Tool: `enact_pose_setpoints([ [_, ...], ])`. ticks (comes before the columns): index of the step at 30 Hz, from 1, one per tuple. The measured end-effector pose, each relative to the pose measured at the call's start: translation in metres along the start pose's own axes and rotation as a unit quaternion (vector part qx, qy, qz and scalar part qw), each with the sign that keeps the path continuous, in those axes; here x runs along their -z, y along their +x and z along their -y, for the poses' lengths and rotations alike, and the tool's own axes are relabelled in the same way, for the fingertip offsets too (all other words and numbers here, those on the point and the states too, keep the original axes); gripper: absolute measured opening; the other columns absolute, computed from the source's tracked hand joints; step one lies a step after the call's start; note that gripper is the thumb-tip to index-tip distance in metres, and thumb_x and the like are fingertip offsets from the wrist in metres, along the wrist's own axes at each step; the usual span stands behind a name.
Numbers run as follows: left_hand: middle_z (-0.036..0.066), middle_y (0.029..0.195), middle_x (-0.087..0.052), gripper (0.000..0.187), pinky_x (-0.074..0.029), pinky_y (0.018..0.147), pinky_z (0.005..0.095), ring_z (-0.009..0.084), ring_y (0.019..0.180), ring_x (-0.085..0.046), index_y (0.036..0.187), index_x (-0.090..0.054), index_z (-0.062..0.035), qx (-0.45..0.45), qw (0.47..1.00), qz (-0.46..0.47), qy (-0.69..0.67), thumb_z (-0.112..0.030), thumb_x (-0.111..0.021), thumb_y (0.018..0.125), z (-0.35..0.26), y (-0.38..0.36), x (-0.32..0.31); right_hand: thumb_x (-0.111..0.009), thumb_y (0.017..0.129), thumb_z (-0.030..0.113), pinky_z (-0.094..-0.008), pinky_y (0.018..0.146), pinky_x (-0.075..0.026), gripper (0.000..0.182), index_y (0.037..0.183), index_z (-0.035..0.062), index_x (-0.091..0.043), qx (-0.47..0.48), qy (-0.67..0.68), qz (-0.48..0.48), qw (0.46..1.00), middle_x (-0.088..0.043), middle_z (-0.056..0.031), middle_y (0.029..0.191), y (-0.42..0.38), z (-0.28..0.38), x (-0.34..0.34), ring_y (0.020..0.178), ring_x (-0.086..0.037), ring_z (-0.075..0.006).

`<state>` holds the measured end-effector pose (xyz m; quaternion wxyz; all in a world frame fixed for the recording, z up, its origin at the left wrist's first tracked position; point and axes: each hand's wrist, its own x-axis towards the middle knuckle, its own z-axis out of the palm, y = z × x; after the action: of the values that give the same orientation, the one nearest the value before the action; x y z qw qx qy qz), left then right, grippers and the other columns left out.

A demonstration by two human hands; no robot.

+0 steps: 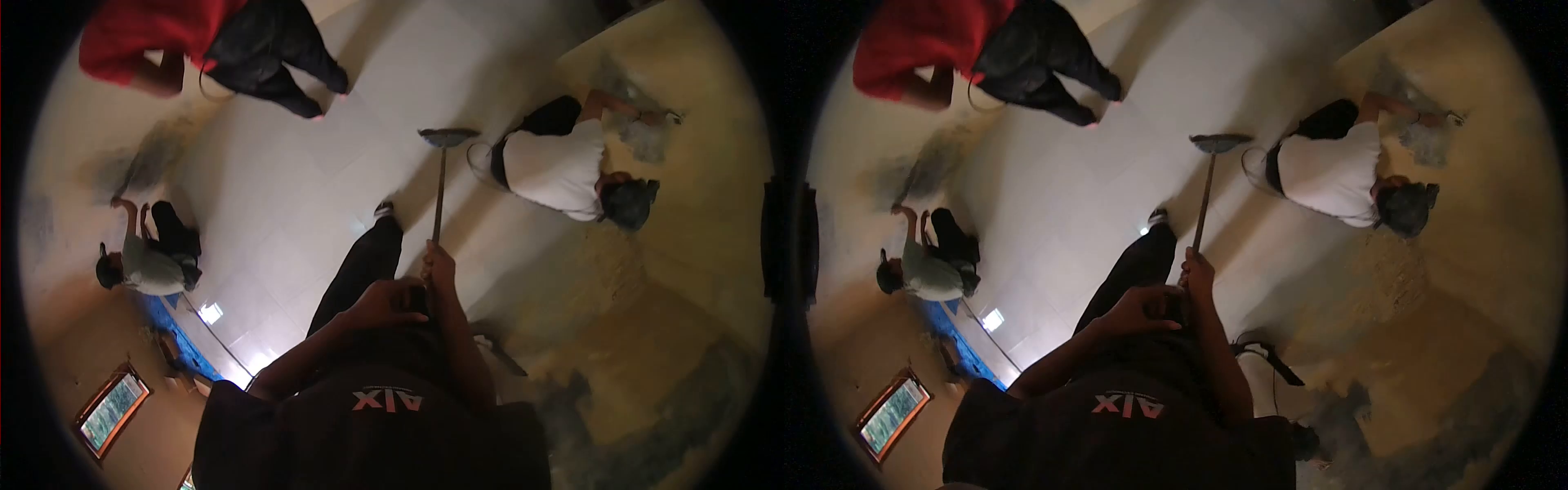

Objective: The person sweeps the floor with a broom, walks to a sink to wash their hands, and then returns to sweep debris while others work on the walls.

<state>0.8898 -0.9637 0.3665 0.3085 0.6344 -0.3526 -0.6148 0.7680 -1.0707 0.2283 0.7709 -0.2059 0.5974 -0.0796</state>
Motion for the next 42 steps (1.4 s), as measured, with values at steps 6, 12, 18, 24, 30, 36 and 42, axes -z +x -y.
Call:
enact_pose_setpoints([
  [6,0.003,0.077,-0.058,0.040,-0.048,0.062,0.0298,0.0194,0.070,-0.059,0.102,-0.065,-0.0127,-0.249,0.947,-0.082,0.185,-0.035,-0.075,0.070,-0.091,0.092,0.091,-0.060,0.088,0.026,-0.0228,0.040,-0.037,0.022,0.075,0.0116,-0.049,-0.028,0.139,0.066,0.988,-0.044,0.0035,0.057,0.036,0.131,-0.065,0.043,-0.042,-0.0065],
  [12,0.002,0.071,-0.054,0.027,-0.046,0.055,0.0299,0.0179,0.064,-0.056,0.089,-0.068,-0.0144,-0.393,0.866,-0.104,0.292,-0.029,-0.077,0.068,-0.186,0.222,0.167,-0.065,0.084,0.030,-0.0258,0.047,-0.041,0.023,0.081,0.0094,-0.055,-0.003,0.083,0.085,0.993,-0.050,0.0006,0.060,0.076,0.293,-0.114,0.049,-0.048,-0.0110],
  [18,0.001,0.068,-0.051,0.031,-0.045,0.052,0.0300,0.0182,0.061,-0.054,0.098,-0.066,-0.0165,-0.428,0.805,-0.185,0.366,-0.025,-0.075,0.069,-0.320,0.351,0.250,-0.069,0.078,0.031,-0.0290,0.048,-0.044,0.039,0.099,0.0010,-0.056,-0.019,0.114,0.147,0.982,-0.057,-0.0072,0.071,0.158,0.470,-0.132,0.054,-0.052,-0.0156],
  [24,0.002,0.066,-0.052,0.029,-0.045,0.050,0.0315,0.0185,0.060,-0.053,0.097,-0.069,-0.0145,-0.433,0.816,-0.224,0.311,-0.022,-0.075,0.069,-0.418,0.452,0.337,-0.055,0.087,0.028,-0.0276,0.061,-0.050,0.035,0.110,0.0032,-0.050,0.174,0.012,0.111,0.978,-0.057,-0.0094,0.092,0.165,0.637,-0.184,0.076,-0.059,-0.0169],
  [30,0.004,0.065,-0.058,0.020,-0.042,0.052,0.0283,0.0158,0.053,-0.053,0.085,-0.071,-0.0094,-0.350,0.911,-0.152,0.158,-0.020,-0.077,0.069,-0.510,0.569,0.454,-0.050,0.086,0.022,-0.0310,0.067,-0.051,0.036,0.119,0.0070,-0.049,0.374,-0.079,0.126,0.915,-0.066,-0.0096,0.094,0.249,0.746,-0.239,0.084,-0.065,-0.0237],
  [36,0.007,0.071,-0.064,0.018,-0.046,0.056,0.0272,0.0178,0.059,-0.060,0.083,-0.069,-0.0073,-0.437,0.888,0.049,0.138,-0.018,-0.075,0.070,-0.641,0.692,0.532,-0.065,0.078,0.018,-0.0354,0.073,-0.050,0.040,0.113,0.0042,-0.052,0.549,-0.159,-0.096,0.815,-0.065,-0.0161,0.092,0.330,0.857,-0.270,0.086,-0.065,-0.0236],
  [42,0.005,0.086,-0.067,0.020,-0.051,0.064,0.0318,0.0230,0.073,-0.065,0.090,-0.066,-0.0097,-0.480,0.837,0.164,0.203,-0.021,-0.072,0.076,-0.735,0.797,0.544,-0.062,0.083,0.022,-0.0301,0.066,-0.047,0.024,0.098,0.0032,-0.058,0.597,-0.045,-0.142,0.788,-0.062,-0.0094,0.083,0.296,1.019,-0.286,0.072,-0.059,-0.0181],
])
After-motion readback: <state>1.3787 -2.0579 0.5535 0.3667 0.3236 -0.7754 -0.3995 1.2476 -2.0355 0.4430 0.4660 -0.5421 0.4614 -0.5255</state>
